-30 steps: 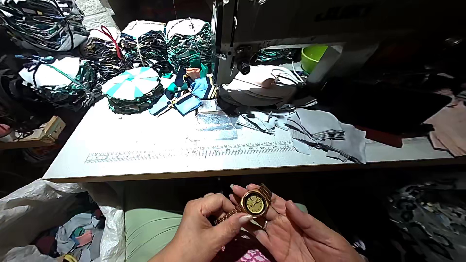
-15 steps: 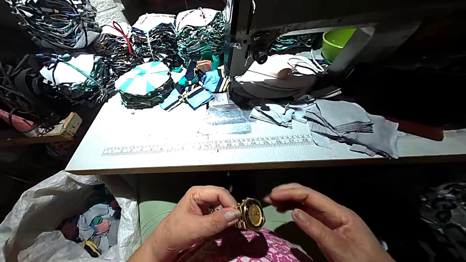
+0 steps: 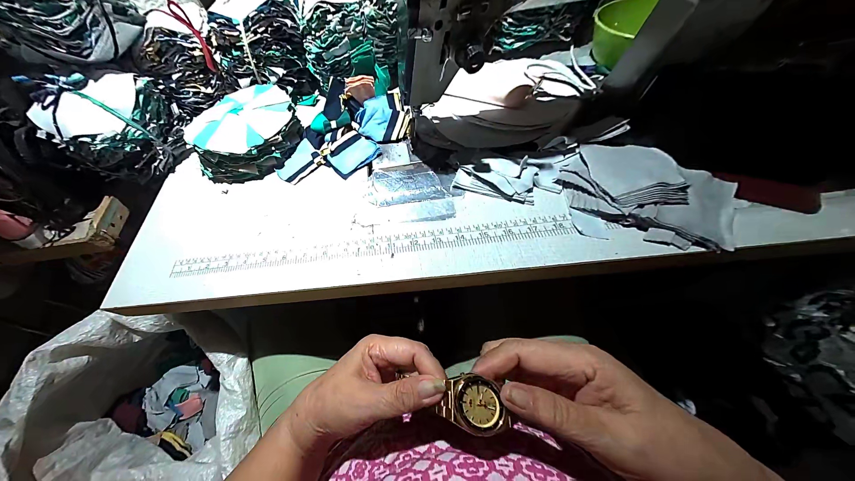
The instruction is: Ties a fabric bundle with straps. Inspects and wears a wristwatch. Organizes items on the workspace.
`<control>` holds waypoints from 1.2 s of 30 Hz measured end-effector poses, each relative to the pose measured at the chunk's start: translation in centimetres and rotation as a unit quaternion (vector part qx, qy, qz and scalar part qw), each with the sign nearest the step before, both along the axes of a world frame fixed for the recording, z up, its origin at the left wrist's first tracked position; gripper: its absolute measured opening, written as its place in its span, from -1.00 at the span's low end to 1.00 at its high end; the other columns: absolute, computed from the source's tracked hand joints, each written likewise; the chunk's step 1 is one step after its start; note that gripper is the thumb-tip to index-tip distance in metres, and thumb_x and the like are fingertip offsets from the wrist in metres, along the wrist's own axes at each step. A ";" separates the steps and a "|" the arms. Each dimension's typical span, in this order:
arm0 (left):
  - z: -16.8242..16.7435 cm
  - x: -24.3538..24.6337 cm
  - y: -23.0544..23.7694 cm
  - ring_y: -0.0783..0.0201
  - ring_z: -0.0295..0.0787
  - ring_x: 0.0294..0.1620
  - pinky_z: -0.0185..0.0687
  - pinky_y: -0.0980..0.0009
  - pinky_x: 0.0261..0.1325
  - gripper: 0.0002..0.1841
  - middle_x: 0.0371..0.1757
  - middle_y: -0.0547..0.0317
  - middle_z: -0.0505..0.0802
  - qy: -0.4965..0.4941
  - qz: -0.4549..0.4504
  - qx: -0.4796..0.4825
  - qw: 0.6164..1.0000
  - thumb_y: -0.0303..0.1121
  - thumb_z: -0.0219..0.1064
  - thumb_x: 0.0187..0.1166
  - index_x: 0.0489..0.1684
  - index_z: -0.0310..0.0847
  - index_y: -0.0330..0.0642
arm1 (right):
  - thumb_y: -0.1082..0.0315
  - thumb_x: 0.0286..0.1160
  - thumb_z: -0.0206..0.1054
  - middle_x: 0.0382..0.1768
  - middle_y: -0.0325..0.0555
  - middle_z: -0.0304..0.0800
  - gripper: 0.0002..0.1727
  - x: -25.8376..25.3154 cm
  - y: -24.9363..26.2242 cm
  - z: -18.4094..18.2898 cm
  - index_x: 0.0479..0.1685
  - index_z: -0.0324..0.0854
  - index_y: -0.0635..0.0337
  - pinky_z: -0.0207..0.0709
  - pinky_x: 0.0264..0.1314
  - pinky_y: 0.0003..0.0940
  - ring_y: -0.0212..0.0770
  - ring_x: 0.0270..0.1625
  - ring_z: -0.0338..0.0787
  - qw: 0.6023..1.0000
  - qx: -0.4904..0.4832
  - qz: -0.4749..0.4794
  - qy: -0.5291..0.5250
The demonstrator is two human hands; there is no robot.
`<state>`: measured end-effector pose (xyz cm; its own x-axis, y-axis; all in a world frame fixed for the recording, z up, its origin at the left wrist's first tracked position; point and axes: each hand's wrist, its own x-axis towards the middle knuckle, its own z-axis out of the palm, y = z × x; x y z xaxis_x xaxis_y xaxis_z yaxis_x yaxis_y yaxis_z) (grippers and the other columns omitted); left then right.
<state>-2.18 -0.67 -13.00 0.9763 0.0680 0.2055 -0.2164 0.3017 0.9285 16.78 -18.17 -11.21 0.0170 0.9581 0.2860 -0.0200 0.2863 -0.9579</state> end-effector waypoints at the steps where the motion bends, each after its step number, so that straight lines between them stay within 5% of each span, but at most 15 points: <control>1: -0.1 0.0 -0.1 0.67 0.67 -0.01 0.55 0.64 0.07 -0.81 -0.07 0.50 0.83 0.000 -0.006 -0.001 1.000 -0.18 0.30 0.73 -0.14 0.78 -0.01 | 0.24 0.78 0.23 -0.03 -0.25 0.83 -0.73 0.0 -0.1 0.0 0.12 0.76 0.20 0.69 0.11 -0.60 -0.50 0.03 0.78 1.000 -0.002 0.000 0.003; 9: -0.7 0.2 -0.3 0.65 0.67 0.06 0.51 0.47 0.35 -0.81 -0.11 0.53 0.83 0.006 -0.032 0.013 0.999 -0.21 0.27 0.74 -0.17 0.76 -0.06 | 0.23 0.77 0.23 -0.08 -0.31 0.85 -0.75 0.2 -0.7 -0.1 0.07 0.77 0.13 0.68 -0.03 -0.68 -0.56 -0.07 0.79 0.999 -0.043 0.010 0.020; 20: -1.0 0.0 -0.4 0.66 0.67 0.02 0.51 0.48 0.35 -0.81 -0.14 0.55 0.82 0.013 -0.037 0.006 0.999 -0.22 0.27 0.74 -0.16 0.76 -0.06 | 0.22 0.77 0.23 -0.09 -0.32 0.85 -0.74 0.3 -0.9 -0.4 0.08 0.77 0.13 0.68 -0.02 -0.68 -0.56 -0.07 0.79 0.998 -0.053 0.025 0.020; 28: -1.1 0.1 -0.6 0.66 0.66 0.01 0.45 0.41 0.46 -0.81 -0.21 0.56 0.78 0.028 -0.025 0.007 0.999 -0.21 0.24 0.75 -0.22 0.70 -0.03 | 0.24 0.57 0.45 -0.08 -0.34 0.85 -0.74 0.4 -1.1 -0.4 0.13 0.72 0.12 0.71 0.02 -0.65 -0.54 -0.06 0.80 0.995 -0.073 0.070 0.009; 36: -1.0 1.1 -1.0 0.56 0.57 0.03 0.47 0.54 0.14 -0.75 -0.19 0.44 0.69 0.024 -0.010 0.013 1.000 -0.23 0.25 0.72 -0.39 0.66 -0.10 | 0.28 0.55 0.47 -0.18 -0.36 0.86 -0.79 -0.4 -0.9 -0.4 0.06 0.71 0.11 0.74 -0.10 -0.65 -0.55 -0.17 0.82 0.989 -0.106 0.093 0.047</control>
